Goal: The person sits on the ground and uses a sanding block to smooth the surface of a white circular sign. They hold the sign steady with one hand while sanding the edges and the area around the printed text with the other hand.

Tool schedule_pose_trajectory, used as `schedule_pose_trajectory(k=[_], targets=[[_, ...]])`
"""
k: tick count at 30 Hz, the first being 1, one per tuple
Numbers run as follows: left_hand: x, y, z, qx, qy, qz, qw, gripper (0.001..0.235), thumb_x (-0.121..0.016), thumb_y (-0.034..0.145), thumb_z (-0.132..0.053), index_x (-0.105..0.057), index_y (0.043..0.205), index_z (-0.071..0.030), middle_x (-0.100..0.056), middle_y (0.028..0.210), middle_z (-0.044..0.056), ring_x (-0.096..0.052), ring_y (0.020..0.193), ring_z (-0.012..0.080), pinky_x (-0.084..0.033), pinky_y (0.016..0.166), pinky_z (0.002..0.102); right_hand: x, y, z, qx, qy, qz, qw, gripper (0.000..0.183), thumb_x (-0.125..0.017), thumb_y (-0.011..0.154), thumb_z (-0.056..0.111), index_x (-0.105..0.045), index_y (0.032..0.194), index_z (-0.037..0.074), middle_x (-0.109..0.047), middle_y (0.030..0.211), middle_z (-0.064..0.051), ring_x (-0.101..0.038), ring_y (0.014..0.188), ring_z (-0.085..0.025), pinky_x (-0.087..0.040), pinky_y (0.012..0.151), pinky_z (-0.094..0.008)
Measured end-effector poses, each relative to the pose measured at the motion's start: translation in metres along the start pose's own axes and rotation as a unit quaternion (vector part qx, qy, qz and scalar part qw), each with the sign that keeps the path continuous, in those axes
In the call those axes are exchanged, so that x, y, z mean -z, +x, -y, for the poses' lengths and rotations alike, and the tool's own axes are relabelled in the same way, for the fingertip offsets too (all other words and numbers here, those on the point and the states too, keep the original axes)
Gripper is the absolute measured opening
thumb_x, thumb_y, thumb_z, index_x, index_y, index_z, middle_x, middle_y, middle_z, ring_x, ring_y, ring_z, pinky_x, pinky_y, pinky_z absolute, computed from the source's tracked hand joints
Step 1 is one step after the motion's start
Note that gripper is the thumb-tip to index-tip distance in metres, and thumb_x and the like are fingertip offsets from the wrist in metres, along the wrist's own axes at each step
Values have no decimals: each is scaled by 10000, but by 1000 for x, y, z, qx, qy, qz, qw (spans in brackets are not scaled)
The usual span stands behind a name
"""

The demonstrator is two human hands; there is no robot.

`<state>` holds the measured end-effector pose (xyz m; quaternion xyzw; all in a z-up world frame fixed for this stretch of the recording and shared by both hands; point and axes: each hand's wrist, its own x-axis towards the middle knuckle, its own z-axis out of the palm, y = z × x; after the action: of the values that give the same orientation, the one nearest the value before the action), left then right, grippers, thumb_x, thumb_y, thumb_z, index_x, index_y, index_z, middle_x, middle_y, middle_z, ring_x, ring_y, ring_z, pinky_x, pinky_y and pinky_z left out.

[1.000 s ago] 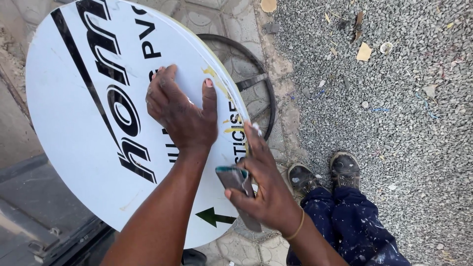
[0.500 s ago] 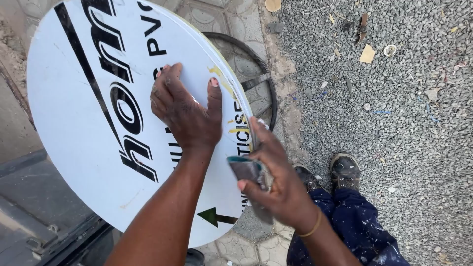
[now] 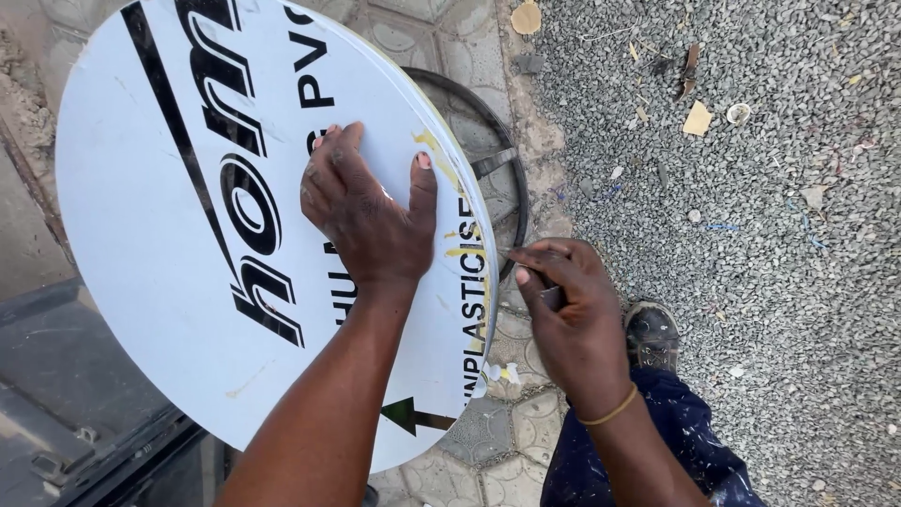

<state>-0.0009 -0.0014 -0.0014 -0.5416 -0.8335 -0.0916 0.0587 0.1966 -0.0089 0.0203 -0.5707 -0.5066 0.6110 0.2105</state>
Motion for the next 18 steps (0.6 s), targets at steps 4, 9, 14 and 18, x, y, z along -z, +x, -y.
schedule_pose_trajectory(k=[4,9,14,18], targets=[[-2,-1,2,3,2,-1,1000,592,-566,1017,-461,-388,1409,-56,-443,1395,205,-422,1341,397,-263,1144,586,-15,1,10,-18,10,18,1000,236,-700,889,105,-773,1107,54,-625,1145,-60,-630,880,-136,-579,729,-242],[1,0,-1,2,-7,-9,1000,588,-589,1007,-445,-400,1397,-47,-461,1395,213,-430,1336,403,-259,1150,588,-26,-8,12,34,7,-45,998,105,-721,876,36,-719,951,-38,-659,1109,-99,-641,868,-160,-544,716,-283],[-3,-1,2,2,-1,-16,1000,584,-592,1007,-447,-401,1400,-59,-461,1401,198,-437,1333,397,-272,1136,584,-21,-3,19,28,-56,-34,997,65,-736,874,63,-687,886,20,-639,992,-53,-547,721,-139,-486,651,-285],[-2,0,2,-1,-1,-19,1000,587,-586,1009,-456,-399,1401,-60,-465,1393,198,-444,1332,395,-284,1133,585,-11,11,16,7,-81,42,996,87,-735,904,117,-697,897,40,-592,863,-23,-374,550,-115,-358,487,-275]])
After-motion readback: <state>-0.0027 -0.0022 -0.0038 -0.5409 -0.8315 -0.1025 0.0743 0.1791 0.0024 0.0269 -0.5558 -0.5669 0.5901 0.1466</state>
